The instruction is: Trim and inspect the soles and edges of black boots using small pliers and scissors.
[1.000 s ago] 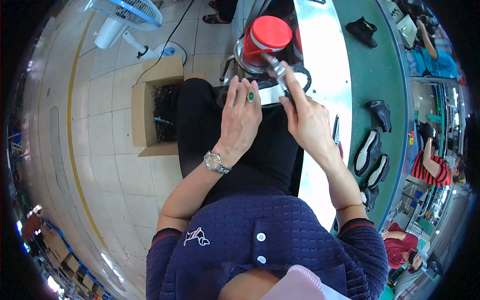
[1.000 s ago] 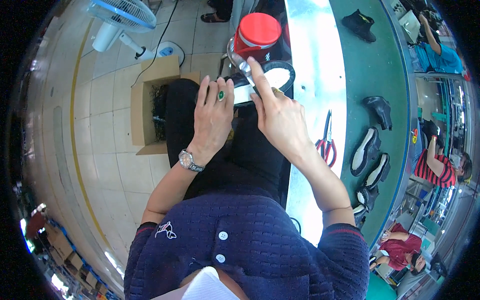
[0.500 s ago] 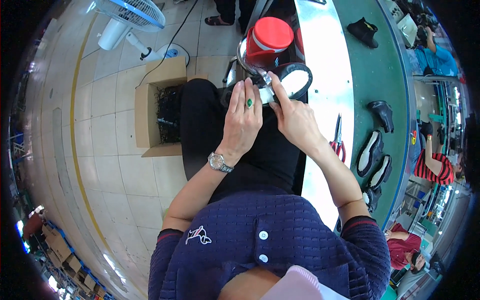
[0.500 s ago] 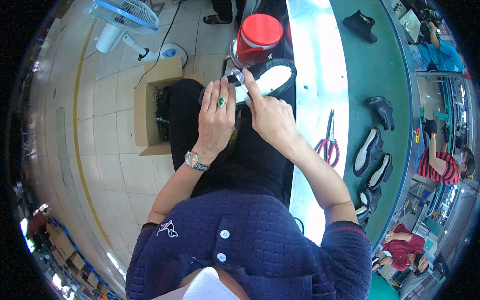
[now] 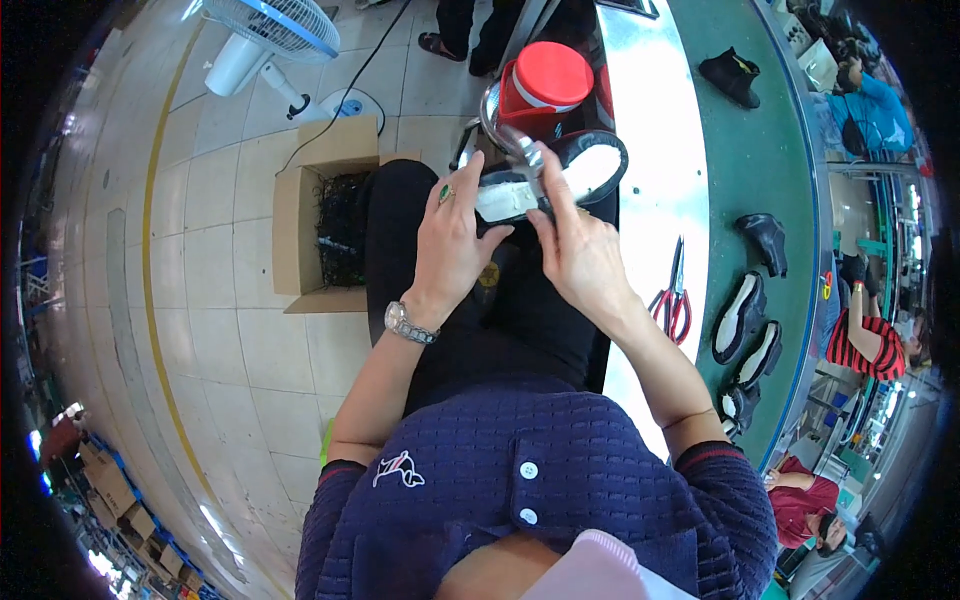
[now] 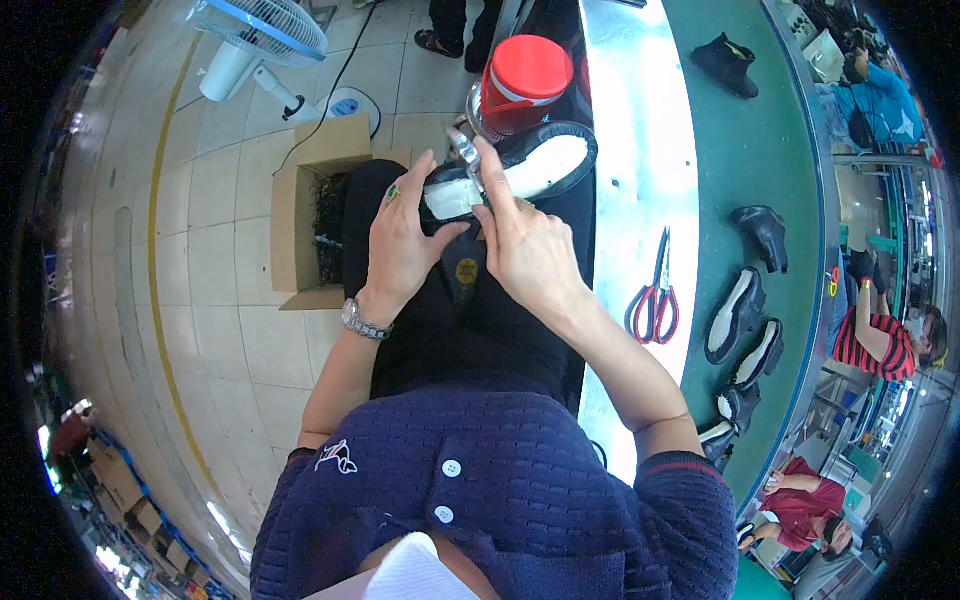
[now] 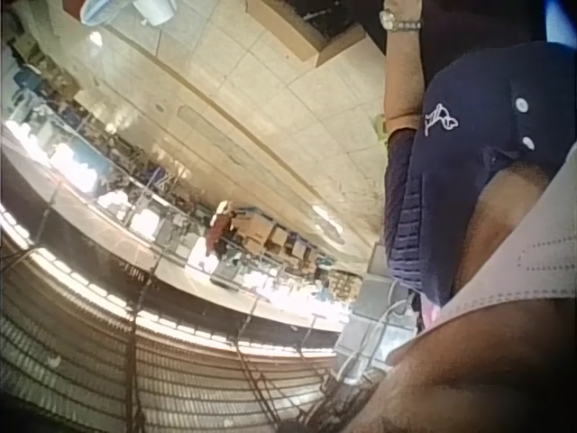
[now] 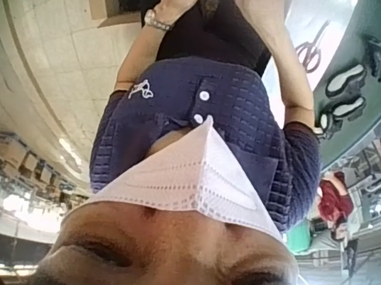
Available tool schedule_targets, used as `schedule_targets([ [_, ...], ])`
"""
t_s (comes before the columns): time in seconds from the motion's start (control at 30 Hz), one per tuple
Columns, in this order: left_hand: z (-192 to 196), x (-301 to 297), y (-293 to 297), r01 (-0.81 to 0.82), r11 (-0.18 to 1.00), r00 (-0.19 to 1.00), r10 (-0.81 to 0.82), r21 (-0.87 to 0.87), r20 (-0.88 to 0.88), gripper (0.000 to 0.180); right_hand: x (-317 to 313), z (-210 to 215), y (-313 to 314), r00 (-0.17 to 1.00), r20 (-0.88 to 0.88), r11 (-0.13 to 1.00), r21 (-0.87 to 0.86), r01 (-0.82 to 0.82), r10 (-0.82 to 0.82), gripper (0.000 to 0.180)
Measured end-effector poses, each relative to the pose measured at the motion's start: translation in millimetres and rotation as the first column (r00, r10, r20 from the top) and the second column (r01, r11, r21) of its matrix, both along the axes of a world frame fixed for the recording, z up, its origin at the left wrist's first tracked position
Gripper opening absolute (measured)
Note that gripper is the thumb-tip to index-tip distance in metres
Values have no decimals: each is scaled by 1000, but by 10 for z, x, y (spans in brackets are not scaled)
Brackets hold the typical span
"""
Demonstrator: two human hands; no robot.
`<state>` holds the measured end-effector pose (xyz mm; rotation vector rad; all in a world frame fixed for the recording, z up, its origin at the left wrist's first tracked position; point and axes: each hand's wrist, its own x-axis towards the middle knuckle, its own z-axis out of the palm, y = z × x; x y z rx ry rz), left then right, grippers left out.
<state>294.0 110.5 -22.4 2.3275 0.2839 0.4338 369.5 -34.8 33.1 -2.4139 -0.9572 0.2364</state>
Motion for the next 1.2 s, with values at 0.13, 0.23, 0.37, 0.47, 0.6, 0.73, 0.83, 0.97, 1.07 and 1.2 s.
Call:
schedule_targets([
  [0.13,-42,4,49,5,994,1000,-3,-108,17,99,121,76,41,988,-110,931,-338,-136,104,70],
  [0.23,-44,-6,57,0,992,1000,4,-129,28,102,56,109,75,995,-48,994,-65,-88,85,69],
  [0.37,-4,41,83,18,986,1000,-17,-165,9,104,97,6,125,994,-102,956,-285,-63,35,65],
  [0.47,3,21,203,89,975,995,-94,-204,-18,106,290,135,-9,982,-140,957,-245,-157,125,59],
  [0.6,41,9,385,205,924,965,-245,-322,-88,111,482,197,-177,999,17,966,-256,-42,48,53],
  [0.73,30,-246,335,171,954,978,-194,-247,-73,118,366,298,-394,990,-34,924,-356,-137,134,53],
  [0.83,-58,-677,160,5,754,968,-169,-657,-186,115,67,494,-376,905,-415,954,-219,-206,100,57],
  [0.97,-130,-949,-7,-218,533,969,16,-818,-247,79,-288,582,-154,930,-323,982,1,-186,177,66],
  [1.07,-89,-943,88,-252,714,959,94,-653,-268,56,-403,177,-2,937,-237,937,-177,-301,256,67],
  [1.2,-31,-938,110,-269,871,954,183,-412,-236,42,-246,76,187,903,-172,868,-254,-427,394,65],
])
